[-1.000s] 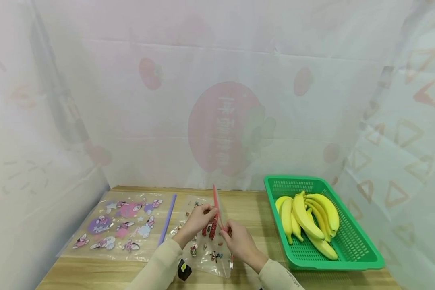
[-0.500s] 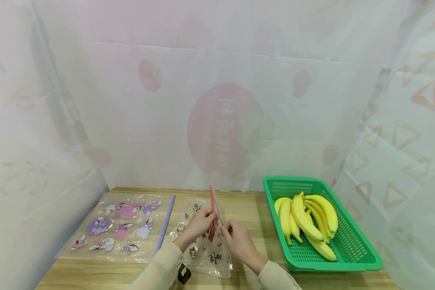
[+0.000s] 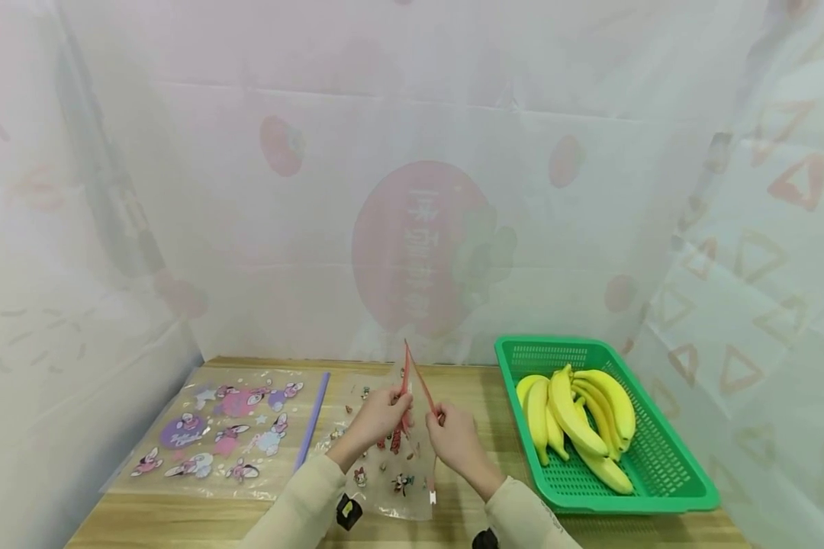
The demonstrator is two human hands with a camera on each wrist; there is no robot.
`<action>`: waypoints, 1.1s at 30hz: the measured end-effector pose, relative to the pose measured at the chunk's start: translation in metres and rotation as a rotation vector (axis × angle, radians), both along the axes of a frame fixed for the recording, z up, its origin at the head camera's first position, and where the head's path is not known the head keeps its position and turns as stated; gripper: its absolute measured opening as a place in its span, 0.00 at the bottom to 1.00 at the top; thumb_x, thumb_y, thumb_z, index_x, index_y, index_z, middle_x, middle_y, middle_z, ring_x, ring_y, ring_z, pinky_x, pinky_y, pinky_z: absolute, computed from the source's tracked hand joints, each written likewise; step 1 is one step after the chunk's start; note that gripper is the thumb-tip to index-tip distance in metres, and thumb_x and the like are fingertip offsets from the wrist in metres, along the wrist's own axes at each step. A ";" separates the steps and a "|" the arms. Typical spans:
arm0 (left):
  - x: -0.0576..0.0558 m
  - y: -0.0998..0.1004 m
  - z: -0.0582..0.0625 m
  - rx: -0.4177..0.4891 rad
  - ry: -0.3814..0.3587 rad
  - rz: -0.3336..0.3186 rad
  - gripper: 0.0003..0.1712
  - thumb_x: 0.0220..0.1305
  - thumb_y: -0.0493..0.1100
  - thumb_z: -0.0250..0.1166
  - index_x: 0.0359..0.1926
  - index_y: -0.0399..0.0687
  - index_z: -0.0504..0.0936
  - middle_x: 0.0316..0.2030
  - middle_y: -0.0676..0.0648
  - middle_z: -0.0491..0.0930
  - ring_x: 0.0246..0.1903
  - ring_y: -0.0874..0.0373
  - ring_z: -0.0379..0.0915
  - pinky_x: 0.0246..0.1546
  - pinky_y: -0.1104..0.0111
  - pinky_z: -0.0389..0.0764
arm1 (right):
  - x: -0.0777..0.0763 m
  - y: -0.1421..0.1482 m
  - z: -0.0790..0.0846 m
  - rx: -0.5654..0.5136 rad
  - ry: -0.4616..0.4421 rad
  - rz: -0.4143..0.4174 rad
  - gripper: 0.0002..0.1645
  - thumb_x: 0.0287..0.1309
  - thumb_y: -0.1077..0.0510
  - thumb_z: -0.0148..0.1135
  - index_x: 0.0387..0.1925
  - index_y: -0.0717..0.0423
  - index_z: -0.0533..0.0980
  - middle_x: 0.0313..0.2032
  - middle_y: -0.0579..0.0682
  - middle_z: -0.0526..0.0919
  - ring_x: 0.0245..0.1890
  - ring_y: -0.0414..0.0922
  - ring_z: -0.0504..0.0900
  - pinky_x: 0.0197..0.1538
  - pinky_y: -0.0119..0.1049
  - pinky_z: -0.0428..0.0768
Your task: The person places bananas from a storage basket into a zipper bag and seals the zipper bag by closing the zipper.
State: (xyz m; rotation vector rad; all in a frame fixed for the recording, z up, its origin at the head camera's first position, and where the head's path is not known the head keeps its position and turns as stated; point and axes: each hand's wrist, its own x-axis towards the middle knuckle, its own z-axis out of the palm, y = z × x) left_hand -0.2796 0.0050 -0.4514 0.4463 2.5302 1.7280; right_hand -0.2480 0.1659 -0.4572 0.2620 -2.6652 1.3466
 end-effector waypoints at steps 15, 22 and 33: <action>-0.008 -0.016 0.005 0.032 0.051 0.134 0.12 0.66 0.45 0.60 0.27 0.44 0.78 0.16 0.52 0.77 0.15 0.56 0.74 0.12 0.74 0.68 | -0.020 0.013 0.007 0.054 -0.015 -0.080 0.12 0.65 0.59 0.55 0.29 0.60 0.80 0.17 0.51 0.79 0.08 0.39 0.71 0.13 0.33 0.74; -0.005 -0.027 0.016 -0.037 0.111 0.240 0.10 0.63 0.43 0.62 0.27 0.44 0.81 0.15 0.52 0.77 0.13 0.58 0.73 0.11 0.71 0.68 | -0.025 0.018 0.011 0.079 -0.027 -0.073 0.12 0.63 0.61 0.58 0.24 0.60 0.78 0.11 0.47 0.74 0.08 0.39 0.72 0.13 0.32 0.74; -0.005 -0.046 0.019 -0.072 0.112 0.341 0.10 0.61 0.42 0.61 0.37 0.41 0.85 0.18 0.53 0.79 0.15 0.57 0.77 0.09 0.71 0.67 | -0.035 0.026 0.010 0.094 -0.066 -0.093 0.14 0.63 0.60 0.57 0.21 0.60 0.77 0.12 0.49 0.74 0.09 0.39 0.73 0.14 0.32 0.74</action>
